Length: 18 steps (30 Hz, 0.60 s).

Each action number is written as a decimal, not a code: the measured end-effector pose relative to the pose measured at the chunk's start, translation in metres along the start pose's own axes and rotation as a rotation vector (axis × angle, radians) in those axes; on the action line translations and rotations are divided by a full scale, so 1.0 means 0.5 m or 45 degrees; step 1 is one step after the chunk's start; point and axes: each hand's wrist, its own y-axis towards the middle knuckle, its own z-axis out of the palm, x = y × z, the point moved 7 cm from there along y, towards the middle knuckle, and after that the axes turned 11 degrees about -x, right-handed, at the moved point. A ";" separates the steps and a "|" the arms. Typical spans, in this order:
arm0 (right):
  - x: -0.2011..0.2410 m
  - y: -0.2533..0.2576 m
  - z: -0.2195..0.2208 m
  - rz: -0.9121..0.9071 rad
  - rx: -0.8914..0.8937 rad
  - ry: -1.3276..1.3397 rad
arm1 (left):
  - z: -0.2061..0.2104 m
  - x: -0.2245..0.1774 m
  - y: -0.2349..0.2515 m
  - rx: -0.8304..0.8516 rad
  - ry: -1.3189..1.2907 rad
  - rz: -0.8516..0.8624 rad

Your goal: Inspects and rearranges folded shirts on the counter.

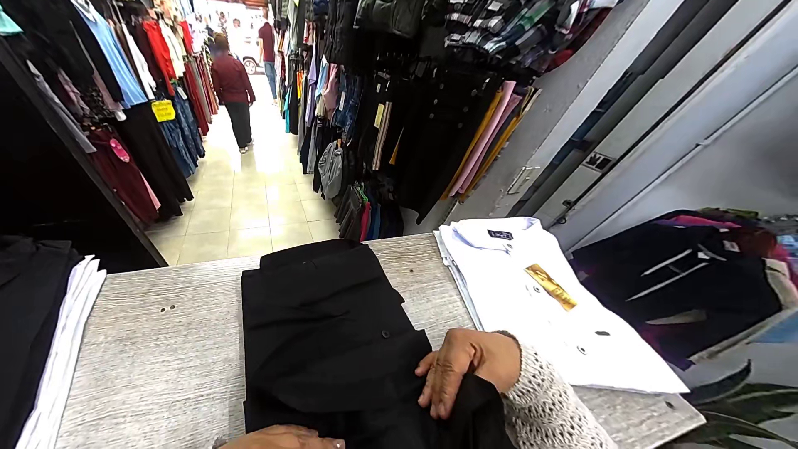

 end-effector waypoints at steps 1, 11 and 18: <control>-0.003 -0.001 -0.010 0.014 -0.090 0.021 | -0.014 -0.004 0.007 -0.096 -0.034 -0.033; -0.087 0.030 -0.107 0.615 -1.484 0.121 | -0.151 0.234 -0.124 -1.554 -0.594 -1.408; -0.007 -0.112 -0.066 0.811 -1.468 -0.670 | -0.129 0.136 -0.177 -1.301 -0.207 -1.377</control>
